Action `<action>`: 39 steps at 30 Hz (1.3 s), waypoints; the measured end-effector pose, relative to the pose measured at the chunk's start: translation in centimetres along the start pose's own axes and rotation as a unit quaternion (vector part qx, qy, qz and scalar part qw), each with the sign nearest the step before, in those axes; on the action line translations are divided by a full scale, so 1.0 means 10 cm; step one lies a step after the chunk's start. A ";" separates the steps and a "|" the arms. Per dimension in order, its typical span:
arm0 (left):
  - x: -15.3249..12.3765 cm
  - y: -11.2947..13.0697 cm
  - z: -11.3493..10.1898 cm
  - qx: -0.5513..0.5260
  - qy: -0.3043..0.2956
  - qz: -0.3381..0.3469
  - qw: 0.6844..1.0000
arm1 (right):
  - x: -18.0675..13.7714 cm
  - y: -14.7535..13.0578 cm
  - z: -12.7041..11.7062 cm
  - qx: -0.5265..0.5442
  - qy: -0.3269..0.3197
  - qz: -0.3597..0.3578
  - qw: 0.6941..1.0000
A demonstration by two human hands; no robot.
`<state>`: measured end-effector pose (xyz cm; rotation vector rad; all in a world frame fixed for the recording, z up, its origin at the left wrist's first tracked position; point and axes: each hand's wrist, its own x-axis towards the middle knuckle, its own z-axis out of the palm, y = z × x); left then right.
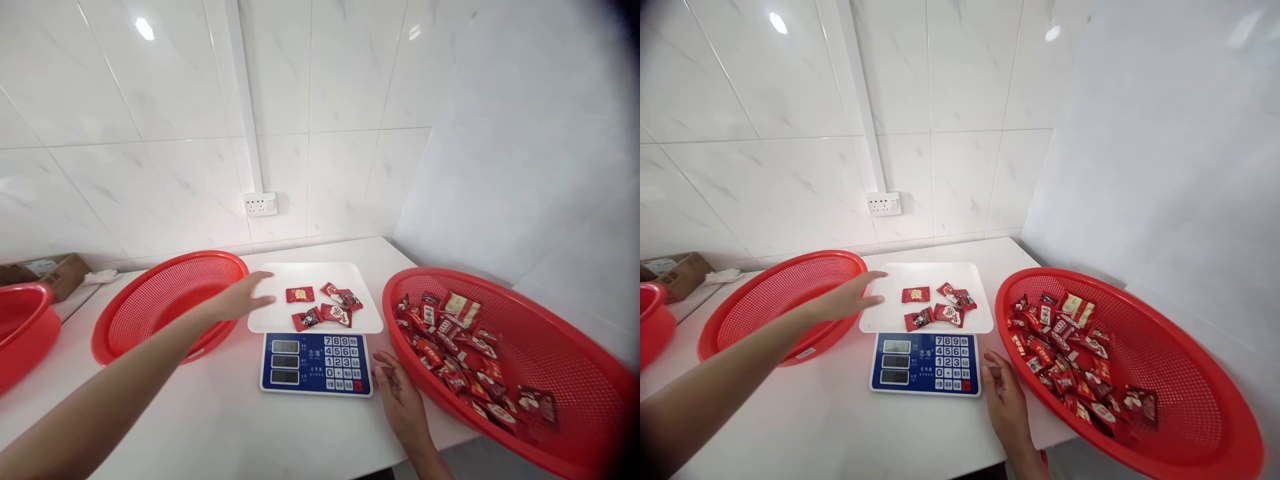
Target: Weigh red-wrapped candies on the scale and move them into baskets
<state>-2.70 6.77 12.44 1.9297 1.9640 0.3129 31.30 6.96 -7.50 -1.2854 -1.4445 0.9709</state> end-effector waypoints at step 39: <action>0.23 0.49 0.55 0.084 0.033 0.061 0.994 | -0.02 -0.10 0.00 0.003 0.010 0.005 1.000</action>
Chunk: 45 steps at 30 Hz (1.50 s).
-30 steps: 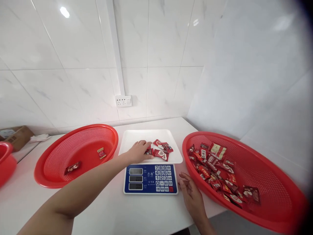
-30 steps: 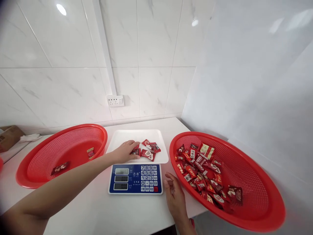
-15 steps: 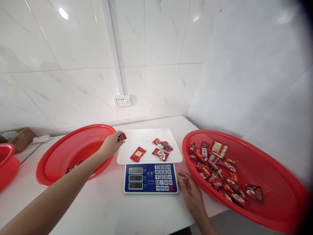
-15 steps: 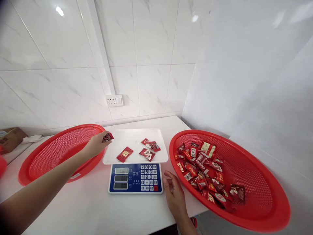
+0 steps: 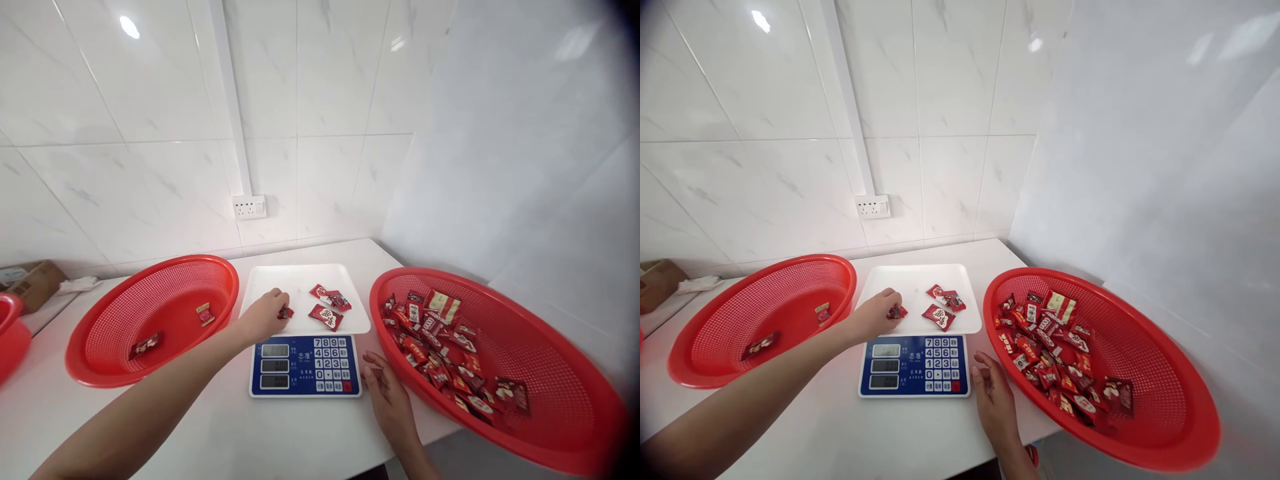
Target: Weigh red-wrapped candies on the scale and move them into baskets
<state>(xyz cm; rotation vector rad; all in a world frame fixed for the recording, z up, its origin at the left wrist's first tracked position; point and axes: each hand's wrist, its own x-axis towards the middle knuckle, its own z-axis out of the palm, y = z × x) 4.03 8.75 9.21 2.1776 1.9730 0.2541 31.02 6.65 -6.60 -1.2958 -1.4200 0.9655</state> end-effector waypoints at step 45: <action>-0.14 -0.33 -0.55 -0.081 0.163 -0.058 0.982 | -0.02 -0.02 -0.02 0.038 0.000 -0.015 0.999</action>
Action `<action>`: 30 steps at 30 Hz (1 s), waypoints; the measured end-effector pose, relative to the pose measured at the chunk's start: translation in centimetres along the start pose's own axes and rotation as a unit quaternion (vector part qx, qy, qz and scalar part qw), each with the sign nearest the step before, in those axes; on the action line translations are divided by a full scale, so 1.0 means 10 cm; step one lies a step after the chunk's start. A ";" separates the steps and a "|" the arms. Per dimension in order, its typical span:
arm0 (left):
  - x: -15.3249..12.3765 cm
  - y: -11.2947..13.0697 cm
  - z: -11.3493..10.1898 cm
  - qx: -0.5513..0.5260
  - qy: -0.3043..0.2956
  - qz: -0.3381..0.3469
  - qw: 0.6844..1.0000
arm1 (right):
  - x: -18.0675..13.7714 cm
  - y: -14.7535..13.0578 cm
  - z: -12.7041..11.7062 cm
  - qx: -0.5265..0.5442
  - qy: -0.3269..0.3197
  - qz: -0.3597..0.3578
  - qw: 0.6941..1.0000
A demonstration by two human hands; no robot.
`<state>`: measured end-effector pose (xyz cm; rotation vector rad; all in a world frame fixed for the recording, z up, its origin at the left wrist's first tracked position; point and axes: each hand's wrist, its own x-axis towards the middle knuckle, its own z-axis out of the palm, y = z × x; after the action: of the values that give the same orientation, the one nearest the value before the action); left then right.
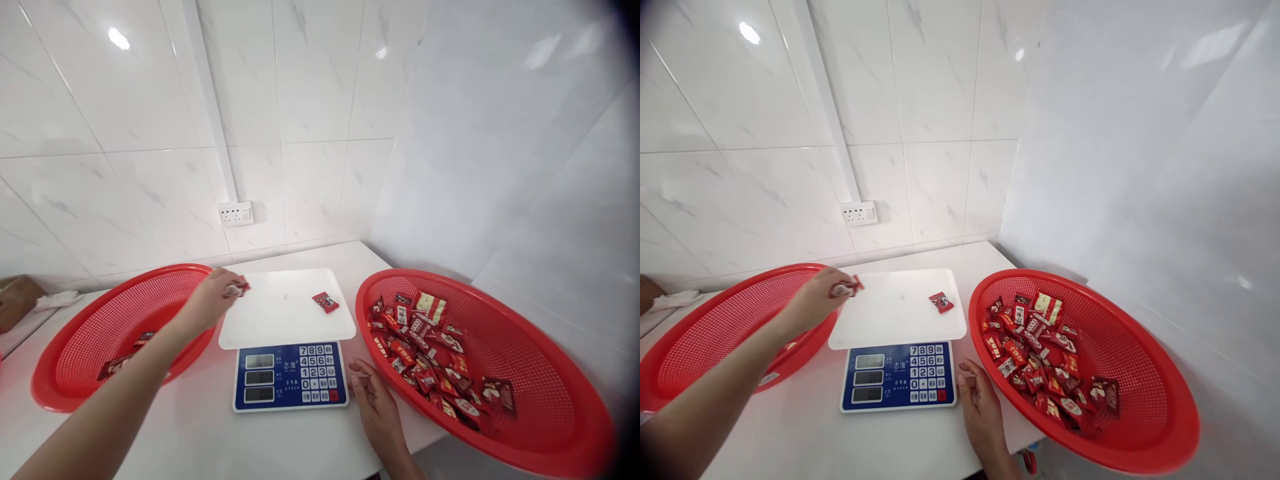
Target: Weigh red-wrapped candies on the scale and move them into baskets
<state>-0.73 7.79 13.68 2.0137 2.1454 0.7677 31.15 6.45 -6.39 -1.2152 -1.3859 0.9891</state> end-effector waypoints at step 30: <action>0.01 0.28 0.35 0.090 -0.034 0.081 0.992 | -0.03 -0.04 0.00 0.000 -0.011 -0.013 1.000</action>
<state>3.20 8.85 11.85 2.2914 2.1021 0.5300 31.13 6.10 -6.08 -1.1865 -1.4154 0.9886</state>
